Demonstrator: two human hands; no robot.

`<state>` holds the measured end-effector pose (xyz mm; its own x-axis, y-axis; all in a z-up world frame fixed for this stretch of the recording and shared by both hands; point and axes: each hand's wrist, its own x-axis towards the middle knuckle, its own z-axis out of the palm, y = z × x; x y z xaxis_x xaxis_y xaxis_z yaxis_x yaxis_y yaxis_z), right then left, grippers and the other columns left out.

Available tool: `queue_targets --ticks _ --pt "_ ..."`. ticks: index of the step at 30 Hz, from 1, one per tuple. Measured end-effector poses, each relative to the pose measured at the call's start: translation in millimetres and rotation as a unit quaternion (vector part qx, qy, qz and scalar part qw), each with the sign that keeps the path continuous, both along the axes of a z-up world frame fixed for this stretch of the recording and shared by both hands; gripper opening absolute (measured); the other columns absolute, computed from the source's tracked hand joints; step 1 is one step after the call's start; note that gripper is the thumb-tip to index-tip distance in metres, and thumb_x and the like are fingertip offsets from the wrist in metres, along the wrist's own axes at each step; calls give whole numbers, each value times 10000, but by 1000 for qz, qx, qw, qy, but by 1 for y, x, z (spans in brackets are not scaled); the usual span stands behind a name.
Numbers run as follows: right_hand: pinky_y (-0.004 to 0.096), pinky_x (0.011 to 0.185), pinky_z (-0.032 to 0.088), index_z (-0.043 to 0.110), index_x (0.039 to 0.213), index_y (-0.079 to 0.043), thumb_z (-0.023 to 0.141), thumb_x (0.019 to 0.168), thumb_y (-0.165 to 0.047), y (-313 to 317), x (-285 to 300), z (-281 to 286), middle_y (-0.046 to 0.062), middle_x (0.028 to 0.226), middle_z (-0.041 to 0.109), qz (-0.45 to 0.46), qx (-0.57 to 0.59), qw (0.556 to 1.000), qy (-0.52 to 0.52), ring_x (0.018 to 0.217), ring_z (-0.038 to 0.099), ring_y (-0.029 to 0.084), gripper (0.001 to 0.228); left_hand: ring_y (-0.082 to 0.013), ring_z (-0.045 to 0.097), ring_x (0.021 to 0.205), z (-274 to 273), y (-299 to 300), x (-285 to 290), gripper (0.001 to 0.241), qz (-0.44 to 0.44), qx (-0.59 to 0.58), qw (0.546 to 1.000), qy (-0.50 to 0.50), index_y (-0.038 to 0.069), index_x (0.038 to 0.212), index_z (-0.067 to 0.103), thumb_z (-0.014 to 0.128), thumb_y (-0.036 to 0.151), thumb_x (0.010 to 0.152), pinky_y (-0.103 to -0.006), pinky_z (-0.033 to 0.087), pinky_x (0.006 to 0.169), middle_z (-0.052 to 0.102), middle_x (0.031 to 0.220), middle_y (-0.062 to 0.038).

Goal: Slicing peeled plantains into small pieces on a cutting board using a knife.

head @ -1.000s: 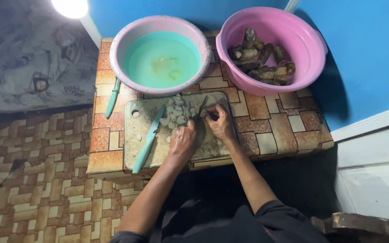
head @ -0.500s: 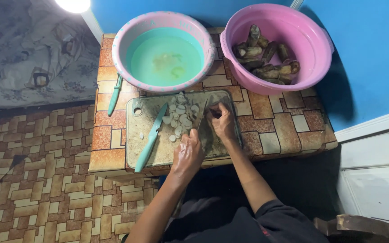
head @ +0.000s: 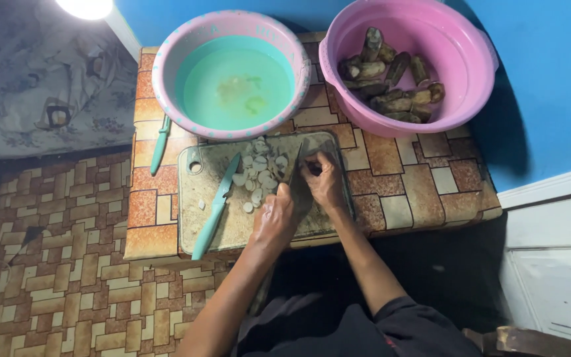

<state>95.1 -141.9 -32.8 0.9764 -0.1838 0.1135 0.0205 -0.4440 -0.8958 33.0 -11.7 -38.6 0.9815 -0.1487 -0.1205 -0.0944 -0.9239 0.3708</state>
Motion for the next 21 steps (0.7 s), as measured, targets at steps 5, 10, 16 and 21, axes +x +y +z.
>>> queue_targets --ticks 5,10,16,21 --pt "370 778 505 638 901 -116 715 788 -269 -3 2 1 97 838 663 7 29 1000 -4 840 652 245 206 -344 675 753 33 -6 11 234 -34 78 996 0 46 1064 486 476 90 834 -438 557 619 580 818 -134" --pt "344 777 509 656 917 -153 731 774 -292 -6 3 -9 66 844 675 22 37 999 0 856 657 209 213 -351 662 761 4 8 21 394 -17 96 995 -14 50 1198 453 495 134 815 -476 544 626 555 799 -129" --pt "351 794 506 641 914 -145 715 753 -225 -6 6 -15 64 861 686 4 28 999 19 871 661 212 194 -423 643 748 6 22 1 433 -33 33 999 12 67 1071 395 655 195 750 -514 535 649 554 829 -185" --pt "384 793 501 636 900 -103 722 750 -149 -8 23 -55 117 847 677 4 34 999 3 868 655 246 179 -417 643 668 47 16 -34 233 -16 20 1000 -11 95 988 387 513 91 791 -499 547 592 505 809 -133"
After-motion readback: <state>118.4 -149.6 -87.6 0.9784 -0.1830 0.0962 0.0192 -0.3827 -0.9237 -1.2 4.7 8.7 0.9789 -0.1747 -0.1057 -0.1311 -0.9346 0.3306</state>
